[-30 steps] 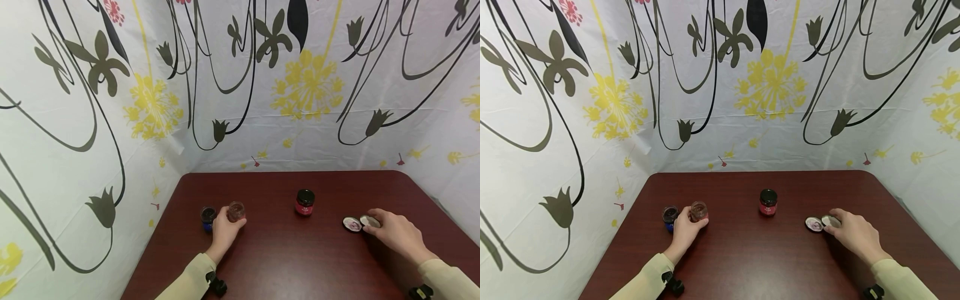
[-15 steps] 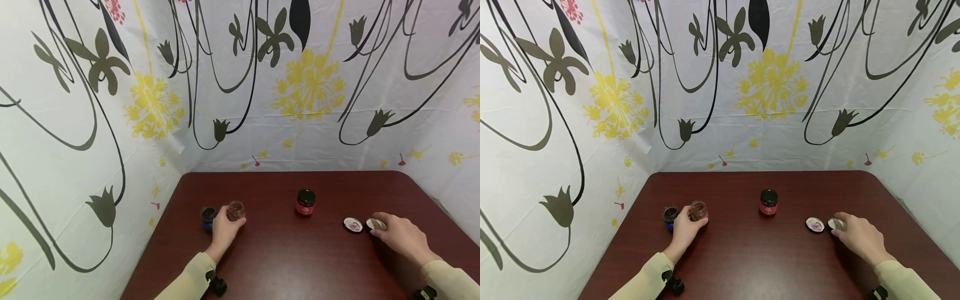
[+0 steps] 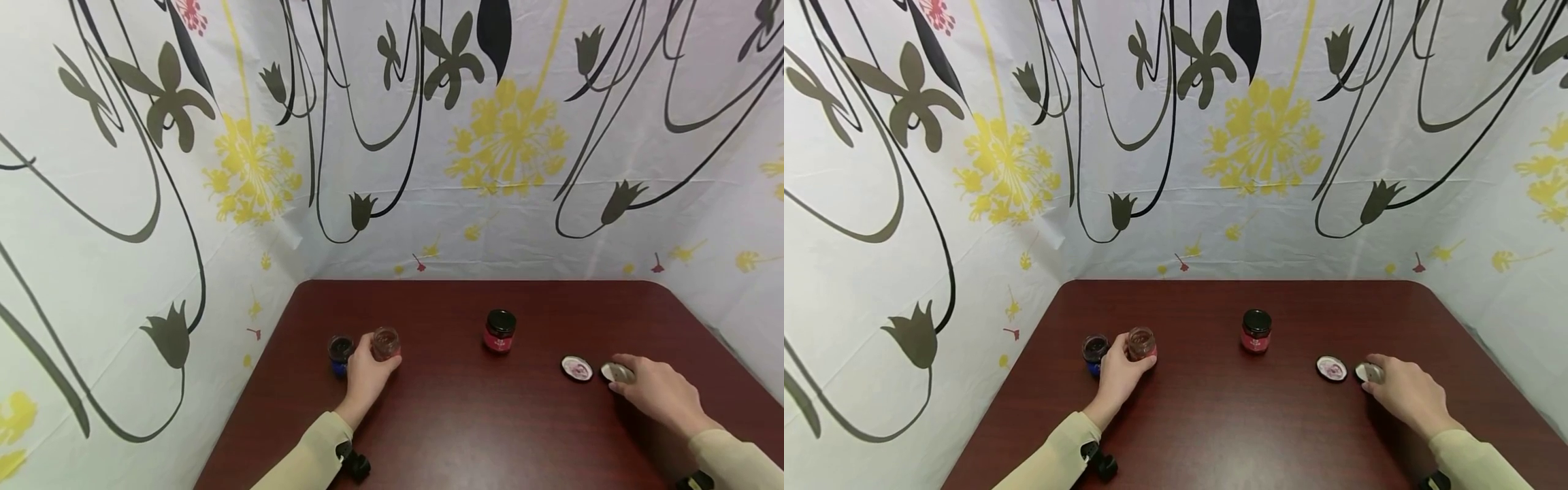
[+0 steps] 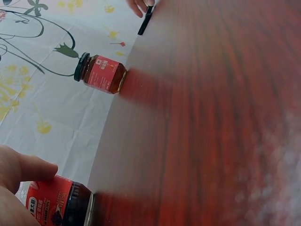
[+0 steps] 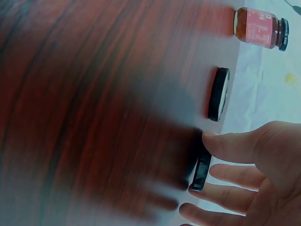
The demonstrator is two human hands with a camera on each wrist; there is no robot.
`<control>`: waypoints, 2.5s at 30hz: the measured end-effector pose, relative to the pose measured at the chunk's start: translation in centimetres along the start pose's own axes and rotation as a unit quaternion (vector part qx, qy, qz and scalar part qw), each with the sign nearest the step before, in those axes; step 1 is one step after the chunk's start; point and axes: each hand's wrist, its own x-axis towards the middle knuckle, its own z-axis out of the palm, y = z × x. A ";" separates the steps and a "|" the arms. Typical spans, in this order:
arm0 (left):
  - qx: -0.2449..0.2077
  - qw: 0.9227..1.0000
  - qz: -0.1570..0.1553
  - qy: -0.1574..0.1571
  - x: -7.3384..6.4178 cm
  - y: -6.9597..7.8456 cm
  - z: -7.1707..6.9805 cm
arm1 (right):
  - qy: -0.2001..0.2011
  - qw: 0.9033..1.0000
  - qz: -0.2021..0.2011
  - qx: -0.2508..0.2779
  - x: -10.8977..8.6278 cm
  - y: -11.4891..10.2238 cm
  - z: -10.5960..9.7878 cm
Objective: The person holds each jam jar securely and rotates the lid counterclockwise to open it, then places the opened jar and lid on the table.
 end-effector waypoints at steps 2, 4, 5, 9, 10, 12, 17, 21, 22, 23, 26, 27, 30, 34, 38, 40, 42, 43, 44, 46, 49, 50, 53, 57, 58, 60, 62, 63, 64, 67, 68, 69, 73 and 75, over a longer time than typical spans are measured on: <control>0.003 1.000 -0.001 0.000 0.0 0.0 0.0 | -0.003 1.000 0.002 -0.001 0.0 0.1 0.1; 0.005 1.000 -0.001 0.000 -0.1 0.0 0.0 | -0.004 1.000 0.004 -0.002 0.0 0.1 0.1; 0.004 1.000 0.000 0.000 -0.1 0.0 0.0 | -0.005 1.000 0.005 -0.003 0.0 0.1 0.1; 0.005 1.000 0.004 0.000 -0.1 -0.1 0.0 | -0.005 1.000 0.009 -0.006 -0.1 0.0 0.1; 0.005 1.000 0.004 0.000 -0.1 -0.1 0.0 | -0.005 1.000 0.011 -0.007 -0.1 -0.1 0.1; 0.002 1.000 0.006 0.000 0.0 -0.1 0.0 | -0.002 1.000 0.012 -0.010 -0.2 -0.2 0.1; -0.007 1.000 0.010 -0.002 0.0 0.0 0.0 | 0.004 1.000 0.006 -0.017 -0.2 -0.4 0.2; -0.011 1.000 0.020 -0.001 0.1 0.2 -0.1 | -0.001 1.000 0.006 -0.017 -0.3 -0.4 0.2; -0.010 1.000 0.023 0.000 0.2 0.2 -0.1 | -0.004 1.000 0.008 -0.017 -0.3 -0.4 0.3; -0.009 1.000 0.023 -0.001 0.2 0.3 -0.1 | -0.006 1.000 0.009 -0.016 -0.3 -0.4 0.3; -0.010 1.000 0.017 -0.009 0.2 0.4 -0.2 | -0.008 1.000 0.011 -0.014 -0.3 -0.3 0.3; -0.012 1.000 0.015 -0.013 0.2 0.5 -0.3 | -0.007 1.000 0.011 -0.013 -0.3 -0.2 0.3; -0.015 1.000 0.010 -0.022 0.3 0.7 -0.4 | -0.003 1.000 0.007 -0.012 -0.2 -0.1 0.2; -0.013 1.000 0.014 -0.024 0.7 0.8 -0.4 | 0.002 1.000 -0.003 -0.011 -0.2 0.1 0.2; -0.016 0.999 0.017 -0.029 0.9 0.9 -0.5 | -0.005 1.000 -0.011 -0.003 -0.1 0.4 0.1; -0.020 0.999 0.021 -0.031 0.9 1.0 -0.6 | -0.011 1.000 -0.012 0.003 0.0 0.5 -0.1; -0.025 0.999 0.025 -0.034 1.0 1.2 -0.7 | -0.015 1.000 -0.010 0.007 0.0 0.5 -0.2; -0.028 0.999 0.028 -0.035 1.0 1.3 -0.8 | -0.016 1.000 -0.009 0.009 0.0 0.5 -0.3; -0.031 0.998 0.031 -0.035 1.1 1.4 -0.9 | -0.014 1.000 -0.009 0.009 0.0 0.5 -0.4; -0.032 0.998 0.037 -0.035 1.1 1.7 -1.0 | -0.013 1.000 -0.009 0.010 0.0 0.5 -0.5; -0.028 0.998 0.046 -0.029 1.2 2.1 -1.3 | -0.006 1.000 -0.008 0.010 0.0 0.4 -0.7; -0.025 0.998 0.050 -0.026 1.3 2.3 -1.4 | -0.004 1.000 -0.008 0.011 -0.1 0.3 -0.8; -0.017 0.998 0.061 -0.019 1.3 2.7 -1.6 | -0.001 1.000 -0.002 0.013 -0.1 0.1 -1.2; -0.013 0.998 0.068 -0.016 1.3 3.0 -1.7 | -0.003 1.000 0.007 0.017 -0.2 -0.3 -1.7; -0.011 0.998 0.067 -0.017 1.3 3.1 -1.7 | -0.002 1.000 0.007 0.019 -0.2 -0.5 -1.8; -0.012 0.998 0.066 -0.019 1.2 3.4 -1.8 | 0.003 1.000 0.004 0.022 -0.1 -0.7 -2.0; -0.010 0.997 0.070 -0.018 1.1 3.7 -1.8 | 0.011 1.000 -0.002 0.024 -0.1 -0.8 -2.2; -0.008 0.997 0.072 -0.018 1.0 3.8 -1.8 | 0.016 1.000 -0.004 0.025 0.0 -1.0 -2.3; -0.007 0.997 0.075 -0.017 1.0 4.0 -1.9 | 0.021 0.999 -0.008 0.026 0.0 -1.1 -2.4; -0.004 0.996 0.089 -0.013 0.9 4.4 -1.9 | 0.035 0.999 -0.020 0.030 0.0 -1.5 -2.4; -0.003 0.996 0.093 -0.012 0.9 4.5 -2.0 | 0.040 0.998 -0.023 0.031 0.0 -1.7 -2.3; -0.003 0.995 0.096 -0.011 1.0 4.7 -1.9 | 0.044 0.998 -0.026 0.033 0.0 -1.9 -2.3; -0.003 0.995 0.103 -0.013 1.0 5.2 -1.8 | 0.063 0.996 -0.038 0.041 0.1 -2.7 -2.3; -0.007 0.994 0.105 -0.014 1.0 5.5 -1.7 | 0.072 0.995 -0.045 0.045 0.2 -3.1 -2.3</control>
